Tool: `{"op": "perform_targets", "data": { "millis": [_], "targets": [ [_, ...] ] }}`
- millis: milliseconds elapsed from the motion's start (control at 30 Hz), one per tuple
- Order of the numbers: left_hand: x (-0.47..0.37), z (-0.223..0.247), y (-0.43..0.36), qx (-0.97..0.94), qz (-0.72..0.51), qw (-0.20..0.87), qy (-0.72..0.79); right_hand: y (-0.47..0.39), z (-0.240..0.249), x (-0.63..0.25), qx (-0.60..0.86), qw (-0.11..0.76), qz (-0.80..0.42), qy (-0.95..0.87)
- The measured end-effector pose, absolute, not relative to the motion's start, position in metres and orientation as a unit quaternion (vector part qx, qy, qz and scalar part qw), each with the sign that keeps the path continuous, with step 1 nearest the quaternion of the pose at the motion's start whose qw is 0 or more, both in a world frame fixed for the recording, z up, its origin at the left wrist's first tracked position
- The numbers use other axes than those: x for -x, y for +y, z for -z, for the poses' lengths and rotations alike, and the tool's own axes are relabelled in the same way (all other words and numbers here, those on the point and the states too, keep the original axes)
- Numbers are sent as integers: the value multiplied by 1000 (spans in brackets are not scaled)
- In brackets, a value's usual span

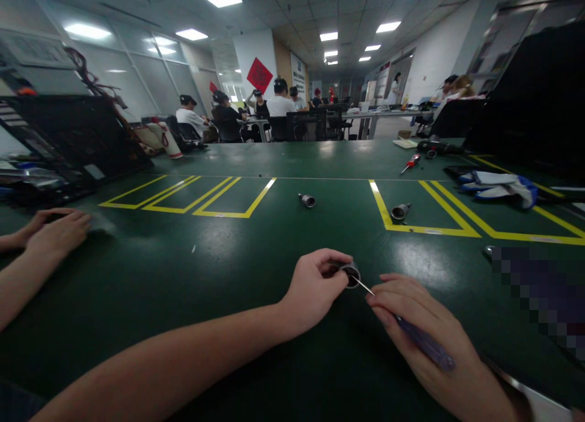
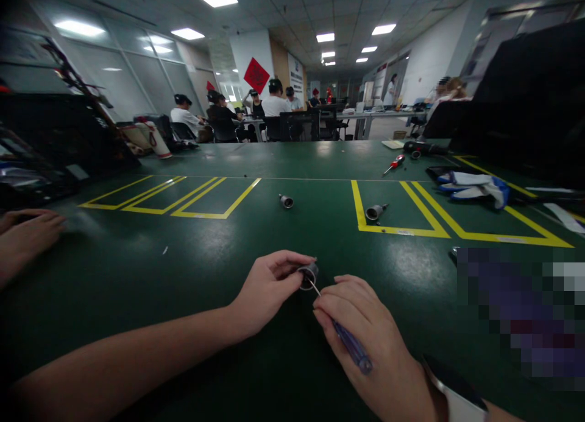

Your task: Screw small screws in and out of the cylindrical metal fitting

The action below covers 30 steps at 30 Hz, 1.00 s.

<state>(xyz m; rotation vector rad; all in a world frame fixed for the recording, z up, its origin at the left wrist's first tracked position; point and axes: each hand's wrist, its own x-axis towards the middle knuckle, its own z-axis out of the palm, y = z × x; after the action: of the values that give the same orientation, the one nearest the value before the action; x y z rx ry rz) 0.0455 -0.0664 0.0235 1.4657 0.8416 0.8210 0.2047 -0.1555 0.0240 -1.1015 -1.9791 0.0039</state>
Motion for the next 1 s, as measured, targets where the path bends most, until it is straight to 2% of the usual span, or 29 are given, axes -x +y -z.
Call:
{"op": "perform_targets", "data": {
  "millis": [867,1000],
  "targets": [
    [-49,-21,-68,-640,-382,574,338,-157,-31,-200,423,411,50,-806],
    [-49,-21,-68,-636,-386,573,344,-158,-33,-200,420,431,59,-797]
  ]
}}
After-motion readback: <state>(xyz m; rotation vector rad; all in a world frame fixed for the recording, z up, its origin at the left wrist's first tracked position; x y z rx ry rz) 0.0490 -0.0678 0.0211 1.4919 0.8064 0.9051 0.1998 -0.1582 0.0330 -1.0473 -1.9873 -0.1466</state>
